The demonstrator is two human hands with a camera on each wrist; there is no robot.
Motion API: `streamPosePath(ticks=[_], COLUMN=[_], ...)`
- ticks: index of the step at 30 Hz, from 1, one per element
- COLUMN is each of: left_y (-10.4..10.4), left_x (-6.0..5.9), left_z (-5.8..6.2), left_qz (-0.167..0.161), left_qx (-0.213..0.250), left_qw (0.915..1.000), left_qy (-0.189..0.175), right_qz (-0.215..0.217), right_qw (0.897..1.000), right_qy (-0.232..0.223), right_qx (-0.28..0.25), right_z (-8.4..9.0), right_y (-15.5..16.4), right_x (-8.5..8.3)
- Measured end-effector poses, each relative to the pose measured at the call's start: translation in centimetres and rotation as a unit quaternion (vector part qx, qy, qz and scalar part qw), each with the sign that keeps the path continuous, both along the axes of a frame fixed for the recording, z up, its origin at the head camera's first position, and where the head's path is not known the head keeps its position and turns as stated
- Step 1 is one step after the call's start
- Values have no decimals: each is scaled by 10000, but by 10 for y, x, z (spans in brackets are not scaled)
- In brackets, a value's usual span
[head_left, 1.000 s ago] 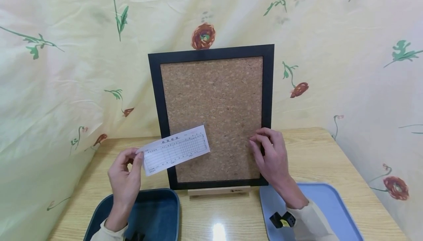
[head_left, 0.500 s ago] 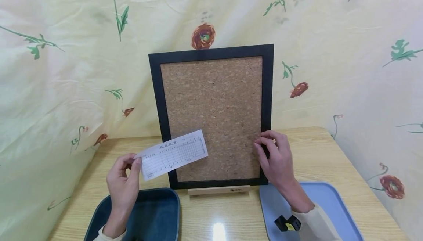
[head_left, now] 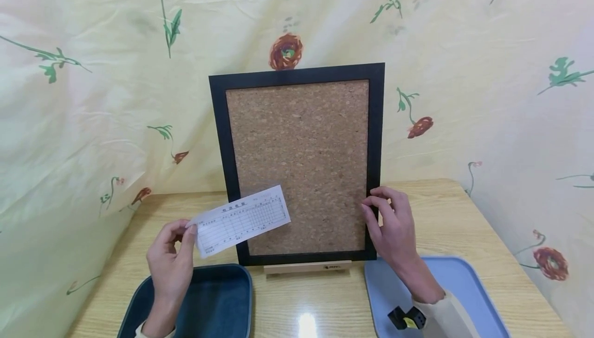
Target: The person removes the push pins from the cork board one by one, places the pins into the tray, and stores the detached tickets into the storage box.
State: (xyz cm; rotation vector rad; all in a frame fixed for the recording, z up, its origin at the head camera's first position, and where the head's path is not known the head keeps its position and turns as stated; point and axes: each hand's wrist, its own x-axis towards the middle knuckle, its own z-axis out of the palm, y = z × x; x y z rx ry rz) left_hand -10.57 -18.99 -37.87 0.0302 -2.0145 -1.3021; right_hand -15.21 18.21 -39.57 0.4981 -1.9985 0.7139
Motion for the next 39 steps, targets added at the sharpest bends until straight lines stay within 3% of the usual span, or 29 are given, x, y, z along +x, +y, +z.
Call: streamPosePath(ticks=[14, 39], left_y=[0, -8], left_x=[4, 13], left_z=[-1, -7], left_qz=[173, 304], left_qx=[103, 113], left_qw=[9994, 9983], left_qy=[-277, -477], right_qz=[-70, -152], right_qw=[9996, 9996], right_qy=[245, 151], right_qx=[127, 192], right_z=[-4, -13], right_y=[7, 13], right_x=[2, 11])
